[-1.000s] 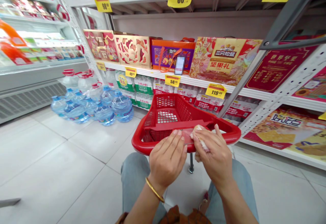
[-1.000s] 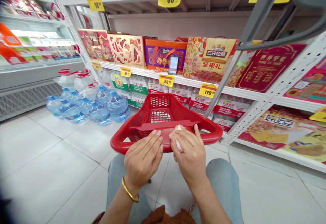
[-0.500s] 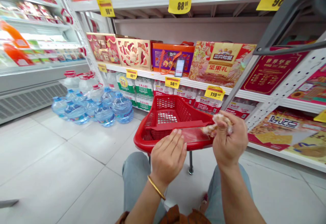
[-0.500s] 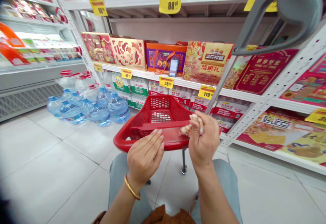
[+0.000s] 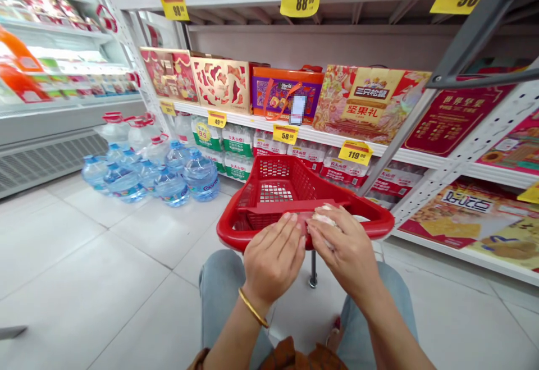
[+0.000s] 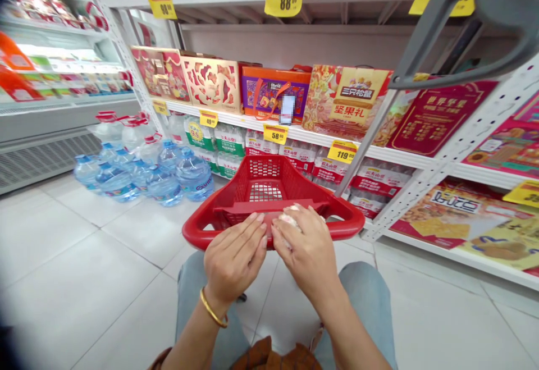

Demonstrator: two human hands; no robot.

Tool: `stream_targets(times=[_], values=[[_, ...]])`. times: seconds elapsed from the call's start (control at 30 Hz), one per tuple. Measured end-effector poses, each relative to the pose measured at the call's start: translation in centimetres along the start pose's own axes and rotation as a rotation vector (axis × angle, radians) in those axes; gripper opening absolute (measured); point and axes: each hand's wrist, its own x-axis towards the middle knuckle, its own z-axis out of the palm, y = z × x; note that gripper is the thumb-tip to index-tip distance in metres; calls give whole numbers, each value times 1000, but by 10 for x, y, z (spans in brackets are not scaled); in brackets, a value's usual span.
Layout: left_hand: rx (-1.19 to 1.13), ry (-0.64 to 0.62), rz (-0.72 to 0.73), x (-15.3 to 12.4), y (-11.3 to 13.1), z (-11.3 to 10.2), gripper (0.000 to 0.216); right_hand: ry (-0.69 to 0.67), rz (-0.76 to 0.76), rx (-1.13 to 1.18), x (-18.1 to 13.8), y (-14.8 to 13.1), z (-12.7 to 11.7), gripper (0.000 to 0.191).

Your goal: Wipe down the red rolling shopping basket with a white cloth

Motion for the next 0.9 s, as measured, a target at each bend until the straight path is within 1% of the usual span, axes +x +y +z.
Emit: stream_targets(times=[0.13,0.3,0.6,0.77,0.9], values=[[-1,-7,16,-1,-3,-1,25,59,-22,-16,-1,5,1,15],[-3,-2,10,0,-5,-2,25,86,-34,-5,-5,12,0,17],[-12,-14,17,-1,-14,-3,27,112,35,-65,-23,37,-7,20],[-28,-4,-47,0,-18,-8,24,127,49,-73,-24,29,-6,22],[26,21,-140,5,-9,-14,21,118,51,-95,-20,15,-3,24]])
